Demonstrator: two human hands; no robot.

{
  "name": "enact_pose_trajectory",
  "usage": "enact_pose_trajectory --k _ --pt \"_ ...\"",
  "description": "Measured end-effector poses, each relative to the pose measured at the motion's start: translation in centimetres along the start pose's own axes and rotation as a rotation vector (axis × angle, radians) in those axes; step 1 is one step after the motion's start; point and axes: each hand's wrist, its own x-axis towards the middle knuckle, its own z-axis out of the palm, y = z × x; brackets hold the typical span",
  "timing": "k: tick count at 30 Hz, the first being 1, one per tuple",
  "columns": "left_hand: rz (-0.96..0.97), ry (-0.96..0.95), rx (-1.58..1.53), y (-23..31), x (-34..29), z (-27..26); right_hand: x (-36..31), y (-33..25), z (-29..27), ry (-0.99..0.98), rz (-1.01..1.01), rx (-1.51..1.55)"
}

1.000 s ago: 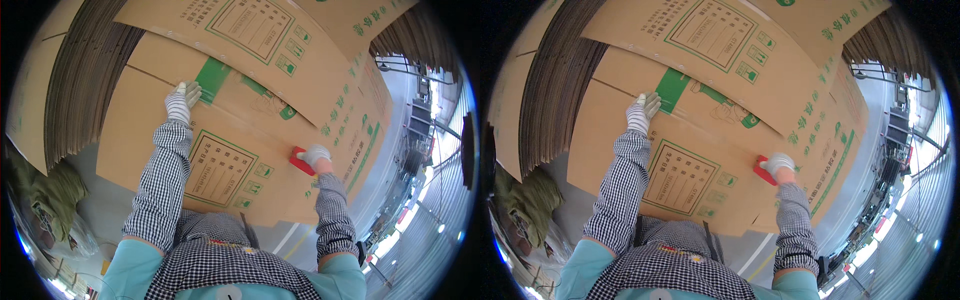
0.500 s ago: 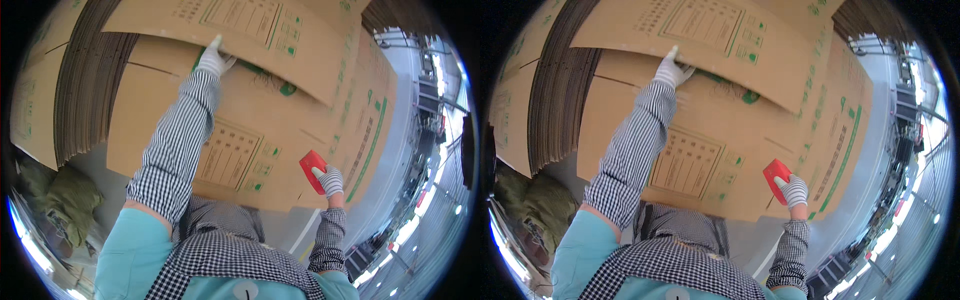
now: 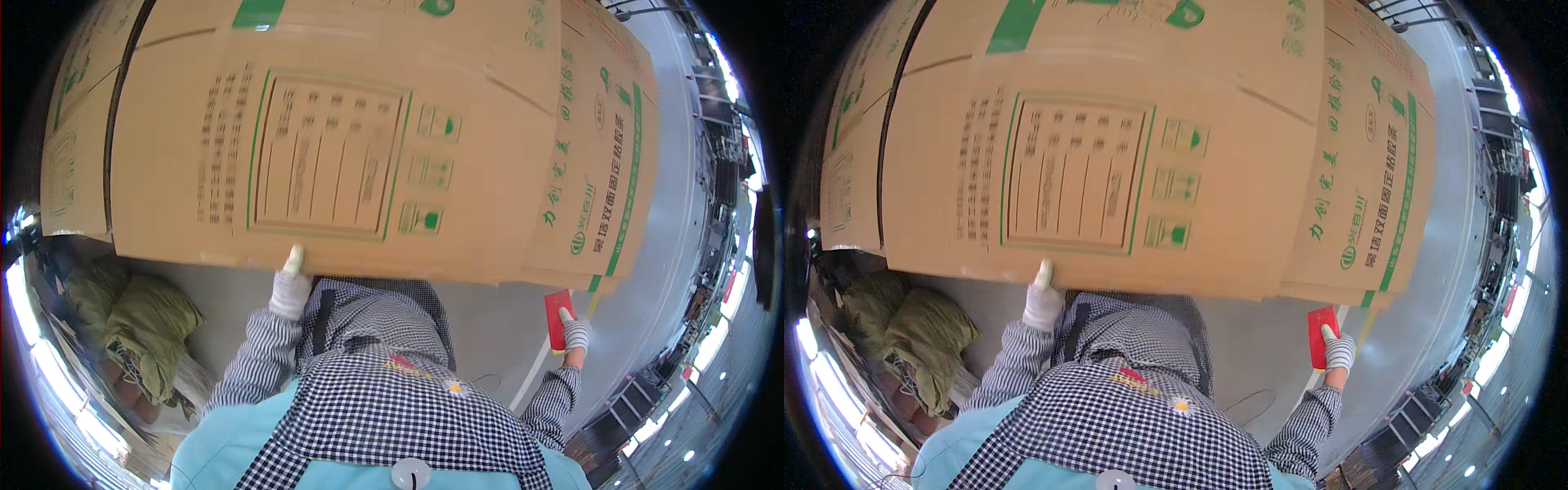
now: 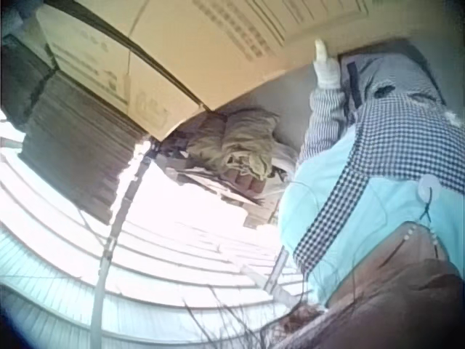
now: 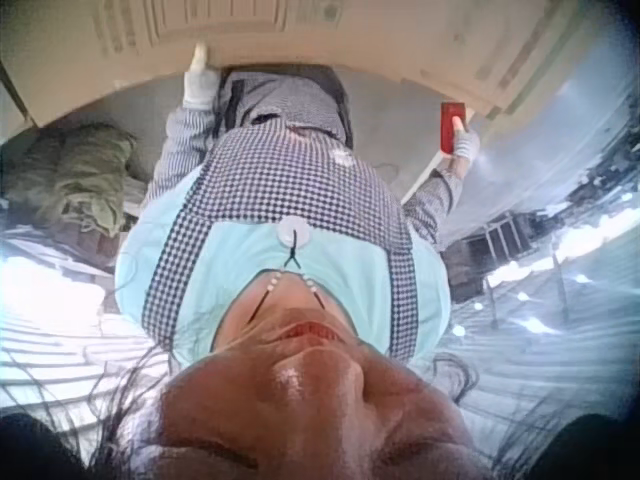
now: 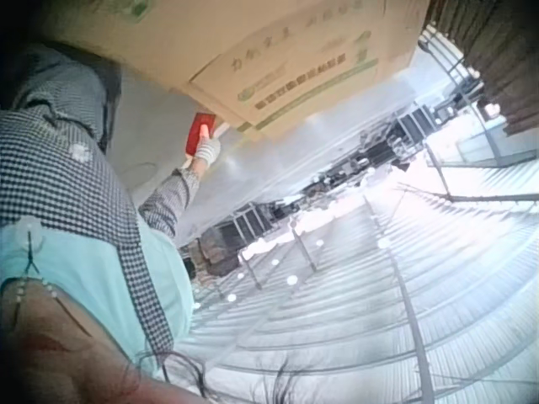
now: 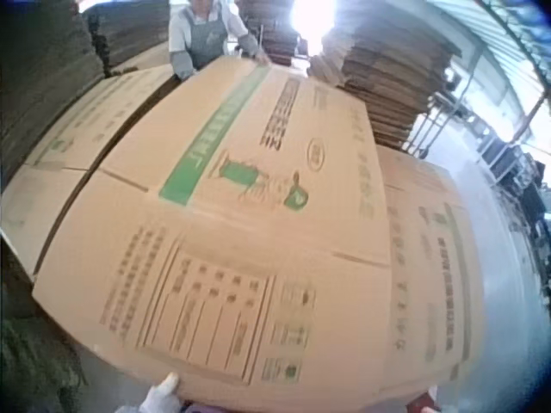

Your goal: The recorder is moving cardboard sheets and applying tape to the stacks in a factory environment.

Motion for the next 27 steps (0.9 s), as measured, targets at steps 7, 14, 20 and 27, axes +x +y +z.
enact_pose_trajectory --k 7,14,20,27 --pt "-0.720 0.082 -0.403 -4.3 -6.0 3.5 -1.6 3.6 1.9 0.151 -0.229 0.168" --pt "-0.530 0.218 -1.654 -14.0 -3.3 12.4 1.3 8.7 4.3 0.098 -0.473 0.357" --pt "-0.706 0.301 -1.274 -3.7 -4.0 11.4 -3.4 9.1 5.6 0.089 -0.491 0.401" --pt "-0.350 0.411 -0.579 13.3 -11.8 5.5 -2.9 11.7 9.2 0.381 -0.568 0.578"
